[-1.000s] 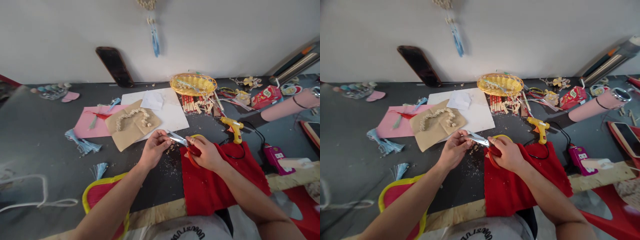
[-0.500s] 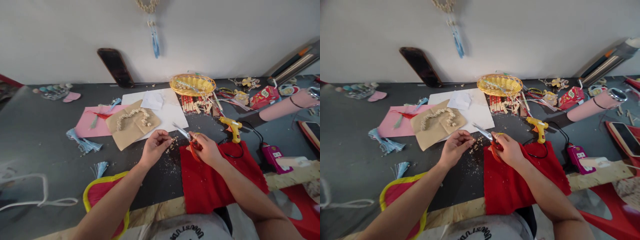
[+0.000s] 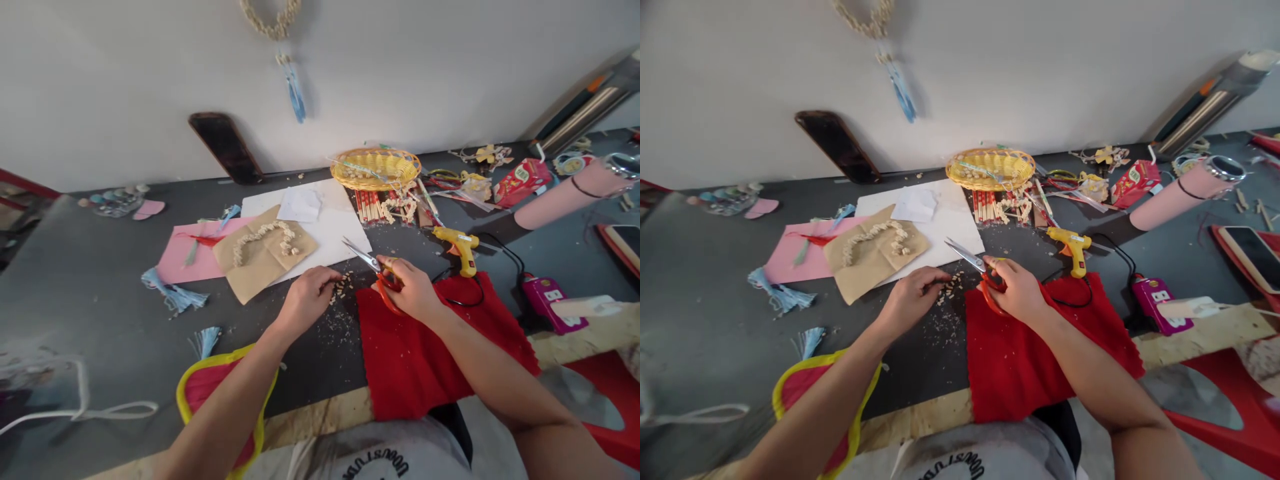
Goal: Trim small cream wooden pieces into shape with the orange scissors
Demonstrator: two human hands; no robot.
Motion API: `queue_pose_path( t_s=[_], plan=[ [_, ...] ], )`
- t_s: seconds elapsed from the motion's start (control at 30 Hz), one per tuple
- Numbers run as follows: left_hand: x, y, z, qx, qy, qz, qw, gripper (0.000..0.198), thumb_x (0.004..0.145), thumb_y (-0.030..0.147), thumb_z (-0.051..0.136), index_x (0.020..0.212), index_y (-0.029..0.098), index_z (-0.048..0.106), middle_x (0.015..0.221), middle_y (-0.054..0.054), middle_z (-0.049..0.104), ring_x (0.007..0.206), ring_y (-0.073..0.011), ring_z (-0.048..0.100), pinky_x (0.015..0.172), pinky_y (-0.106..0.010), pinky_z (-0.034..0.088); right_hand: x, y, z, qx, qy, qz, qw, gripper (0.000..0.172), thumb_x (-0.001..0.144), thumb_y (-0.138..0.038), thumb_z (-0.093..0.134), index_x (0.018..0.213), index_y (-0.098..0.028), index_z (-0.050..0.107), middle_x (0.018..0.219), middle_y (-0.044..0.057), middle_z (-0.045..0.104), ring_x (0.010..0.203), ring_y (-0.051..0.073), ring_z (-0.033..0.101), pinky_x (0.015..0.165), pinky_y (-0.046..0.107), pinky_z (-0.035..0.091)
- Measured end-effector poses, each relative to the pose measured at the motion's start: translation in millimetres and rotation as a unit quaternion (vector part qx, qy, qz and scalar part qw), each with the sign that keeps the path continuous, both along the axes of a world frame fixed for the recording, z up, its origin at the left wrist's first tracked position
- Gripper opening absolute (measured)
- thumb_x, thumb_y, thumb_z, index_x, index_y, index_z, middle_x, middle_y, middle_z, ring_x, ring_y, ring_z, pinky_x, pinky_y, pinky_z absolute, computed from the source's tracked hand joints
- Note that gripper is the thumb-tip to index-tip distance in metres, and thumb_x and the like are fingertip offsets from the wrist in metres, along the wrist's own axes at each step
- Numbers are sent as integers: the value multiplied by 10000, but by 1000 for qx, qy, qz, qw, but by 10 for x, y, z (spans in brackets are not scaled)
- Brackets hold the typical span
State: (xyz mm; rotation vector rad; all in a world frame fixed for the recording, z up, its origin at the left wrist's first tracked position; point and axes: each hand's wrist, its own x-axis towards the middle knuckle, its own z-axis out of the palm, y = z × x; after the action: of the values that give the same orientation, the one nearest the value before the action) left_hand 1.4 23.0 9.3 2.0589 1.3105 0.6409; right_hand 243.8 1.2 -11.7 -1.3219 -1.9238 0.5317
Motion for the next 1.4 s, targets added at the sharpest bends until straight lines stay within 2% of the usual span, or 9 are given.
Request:
queue_pose_path(
  t_s=[0.13,0.27,0.6,0.77,0.9,1.1,1.2,1.3,1.4],
  plan=[
    [41,55,-4,15,75,-38,996,227,869,163,493,914,203,712,960,-85,684,900,-225,626,817,-337,478,-2,-2,-8,11,-5,9,1000,449,828,-310,668,1255,-217,570,1050,80,680,779,176,671,753,312,583],
    [81,104,8,15,146,-66,987,259,872,139,462,931,210,704,1012,-82,659,898,-206,631,794,-314,487,-5,-2,2,7,-6,15,1000,445,833,-300,656,1261,-221,563,1069,79,682,824,181,677,774,311,583],
    [160,156,105,-18,238,-97,966,232,856,108,455,897,166,676,1001,-125,642,829,-238,635,752,-348,479,-11,-7,4,-4,-14,19,1000,450,835,-309,649,1266,-212,559,1098,88,676,914,197,674,818,324,580],
    [96,137,54,5,218,-79,973,215,893,142,446,933,182,653,981,-99,645,863,-212,635,779,-318,476,-13,-6,-3,0,-13,20,1000,445,837,-282,635,1270,-215,556,1119,89,676,881,181,681,812,316,584],
    [65,141,20,6,185,-90,979,220,900,158,446,938,192,659,1012,-93,637,885,-196,639,810,-306,485,-20,-4,-2,8,-15,22,1000,443,829,-295,655,1257,-219,567,1097,83,684,872,182,679,832,326,582],
    [113,153,72,-5,244,-123,962,219,880,152,443,892,159,662,1008,-130,626,847,-244,631,752,-352,486,-18,-1,-6,6,-13,27,1000,441,833,-295,654,1259,-220,565,1105,83,681,865,178,677,844,331,580],
    [98,138,83,-11,179,-88,980,193,842,111,473,857,175,655,962,-99,632,813,-208,618,741,-316,467,-23,-11,-5,6,-11,24,1000,451,825,-308,673,1253,-211,568,1071,84,680,856,181,675,828,332,586],
    [67,114,84,-52,0,-13,999,130,850,161,515,845,191,641,840,-52,647,771,-183,593,712,-286,448,-38,-36,28,10,3,28,1000,441,841,-305,657,1260,-212,558,1078,90,672,859,182,673,827,330,587],
    [65,82,70,-141,-201,58,968,112,854,287,588,831,184,625,760,-25,640,681,-148,544,626,-248,411,-61,-68,86,20,5,43,999,468,837,-311,661,1280,-223,541,1081,89,668,946,207,660,873,353,575]
  ],
)
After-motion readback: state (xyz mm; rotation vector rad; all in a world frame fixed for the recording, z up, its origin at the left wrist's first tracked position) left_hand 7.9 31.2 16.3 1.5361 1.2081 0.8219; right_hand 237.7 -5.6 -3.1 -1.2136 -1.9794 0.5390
